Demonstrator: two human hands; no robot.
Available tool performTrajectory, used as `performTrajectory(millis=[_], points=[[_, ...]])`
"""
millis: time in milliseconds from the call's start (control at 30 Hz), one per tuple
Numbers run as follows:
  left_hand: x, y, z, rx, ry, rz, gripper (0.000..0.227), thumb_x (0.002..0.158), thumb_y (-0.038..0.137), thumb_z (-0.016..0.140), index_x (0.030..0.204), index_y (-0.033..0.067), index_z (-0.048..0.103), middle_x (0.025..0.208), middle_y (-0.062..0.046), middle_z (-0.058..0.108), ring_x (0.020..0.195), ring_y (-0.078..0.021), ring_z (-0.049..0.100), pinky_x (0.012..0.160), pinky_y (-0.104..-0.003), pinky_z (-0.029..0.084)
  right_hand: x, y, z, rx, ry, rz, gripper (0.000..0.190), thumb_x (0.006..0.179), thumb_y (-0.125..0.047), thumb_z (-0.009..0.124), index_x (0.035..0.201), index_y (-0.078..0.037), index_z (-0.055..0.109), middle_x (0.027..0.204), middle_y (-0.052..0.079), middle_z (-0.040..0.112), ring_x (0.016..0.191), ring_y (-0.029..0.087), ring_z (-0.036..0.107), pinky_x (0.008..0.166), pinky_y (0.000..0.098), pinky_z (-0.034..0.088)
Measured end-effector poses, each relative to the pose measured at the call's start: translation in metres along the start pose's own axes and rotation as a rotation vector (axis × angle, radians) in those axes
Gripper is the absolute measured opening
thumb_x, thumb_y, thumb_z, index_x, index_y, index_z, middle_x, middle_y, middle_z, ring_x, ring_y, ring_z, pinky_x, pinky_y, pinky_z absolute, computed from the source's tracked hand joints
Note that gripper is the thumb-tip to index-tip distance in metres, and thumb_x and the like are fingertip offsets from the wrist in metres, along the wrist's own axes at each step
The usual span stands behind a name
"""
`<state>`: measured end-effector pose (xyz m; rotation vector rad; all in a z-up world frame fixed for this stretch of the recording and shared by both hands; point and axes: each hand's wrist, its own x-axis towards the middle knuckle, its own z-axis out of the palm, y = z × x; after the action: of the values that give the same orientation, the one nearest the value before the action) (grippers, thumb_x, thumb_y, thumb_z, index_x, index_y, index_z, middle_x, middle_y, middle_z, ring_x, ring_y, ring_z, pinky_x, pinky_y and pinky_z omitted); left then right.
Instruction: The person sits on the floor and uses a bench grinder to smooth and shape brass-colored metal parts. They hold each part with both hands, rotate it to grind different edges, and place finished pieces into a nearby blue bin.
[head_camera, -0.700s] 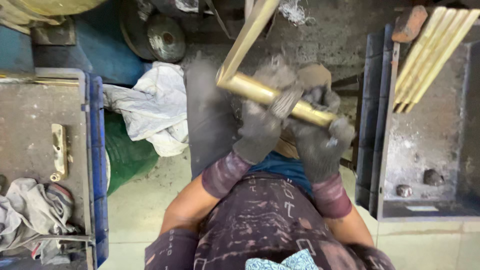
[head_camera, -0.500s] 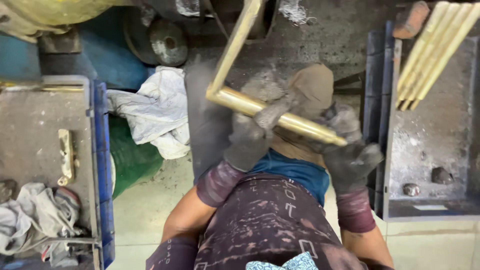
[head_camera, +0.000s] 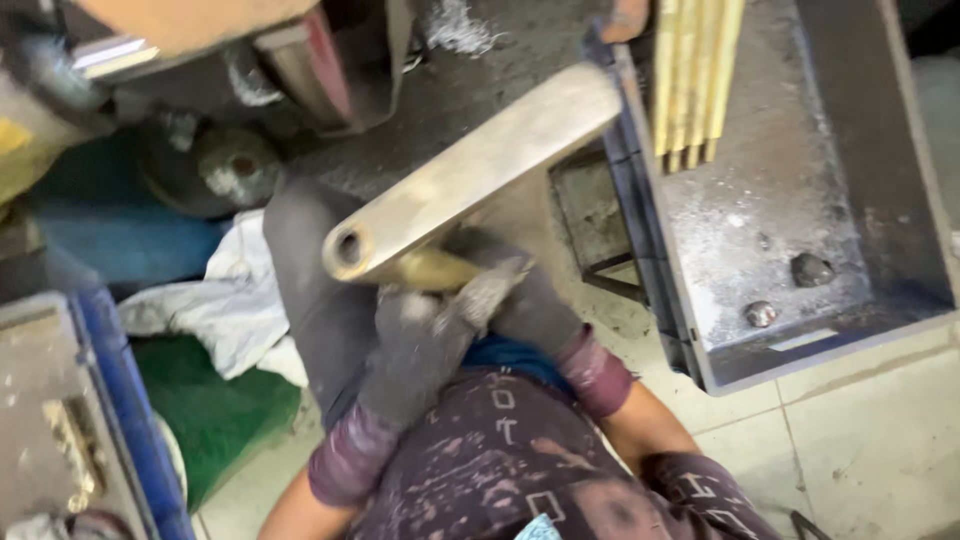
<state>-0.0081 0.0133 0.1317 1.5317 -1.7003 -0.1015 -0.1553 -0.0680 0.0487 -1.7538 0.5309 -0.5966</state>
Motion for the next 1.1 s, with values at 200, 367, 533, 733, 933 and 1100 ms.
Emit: performTrajectory(millis=[200, 367, 533, 733, 933, 1100], points=[[-0.041, -0.034, 0.013, -0.025, -0.074, -0.273, 0.013, 0.096, 0.014, 0.078, 0.105, 0.0068, 0.073, 0.097, -0.009, 0.072, 0.092, -0.0244, 0.071, 0.087, -0.038, 0.057, 0.020, 0.004, -0.035, -0.457, -0.073, -0.258, 0.048, 0.089, -0.022, 0.079, 0.125, 0.005, 0.061, 0.123, 0.020, 0.064, 0.113, 0.033, 0.063, 0.097, 0.0400, 0.051], [-0.103, -0.106, 0.014, -0.147, -0.103, -0.419, 0.043, 0.087, 0.010, 0.075, 0.128, 0.0037, 0.063, 0.120, -0.014, 0.069, 0.109, -0.0305, 0.067, 0.096, -0.041, 0.053, 0.071, 0.010, -0.168, -0.385, 0.285, 0.092, 0.026, 0.104, -0.023, 0.074, 0.120, -0.004, 0.066, 0.110, 0.009, 0.072, 0.102, 0.021, 0.070, 0.089, 0.0334, 0.059], [-0.096, -0.175, 0.029, -0.042, -0.084, -0.259, 0.036, 0.083, 0.009, 0.075, 0.117, 0.0029, 0.068, 0.122, -0.016, 0.069, 0.116, -0.0360, 0.064, 0.102, -0.047, 0.049, 0.130, 0.066, -0.234, -0.999, 0.523, 0.515, 0.051, 0.102, -0.051, 0.077, 0.101, 0.000, 0.071, 0.093, 0.022, 0.074, 0.088, 0.035, 0.072, 0.080, 0.0442, 0.056], [-0.065, -0.223, 0.053, -0.097, -0.097, -0.611, 0.023, 0.080, 0.014, 0.077, 0.101, 0.0073, 0.074, 0.109, -0.015, 0.072, 0.105, -0.0345, 0.069, 0.091, -0.042, 0.056, 0.166, 0.095, -0.237, -1.121, 0.418, 0.513, 0.043, 0.089, -0.043, 0.074, 0.095, 0.000, 0.074, 0.092, 0.026, 0.074, 0.083, 0.038, 0.072, 0.078, 0.0502, 0.056], [-0.079, -0.254, 0.069, -0.169, -0.166, -0.936, 0.033, 0.078, 0.020, 0.078, 0.108, 0.0080, 0.076, 0.102, -0.014, 0.076, 0.097, -0.0305, 0.074, 0.084, -0.040, 0.058, 0.106, 0.046, -0.168, -1.097, 0.104, -0.157, 0.025, 0.109, -0.008, 0.061, 0.131, 0.002, 0.067, 0.128, 0.019, 0.070, 0.090, 0.024, 0.074, 0.077, 0.0337, 0.059], [-0.093, -0.273, 0.081, -0.247, -0.099, -1.219, 0.049, 0.074, 0.023, 0.083, 0.115, 0.0022, 0.066, 0.106, -0.016, 0.071, 0.099, -0.0296, 0.070, 0.083, -0.041, 0.055, 0.094, 0.045, -0.091, -1.705, -0.070, -0.299, 0.026, 0.102, -0.006, 0.058, 0.127, -0.003, 0.064, 0.119, 0.008, 0.068, 0.110, 0.020, 0.069, 0.094, 0.0337, 0.057]])
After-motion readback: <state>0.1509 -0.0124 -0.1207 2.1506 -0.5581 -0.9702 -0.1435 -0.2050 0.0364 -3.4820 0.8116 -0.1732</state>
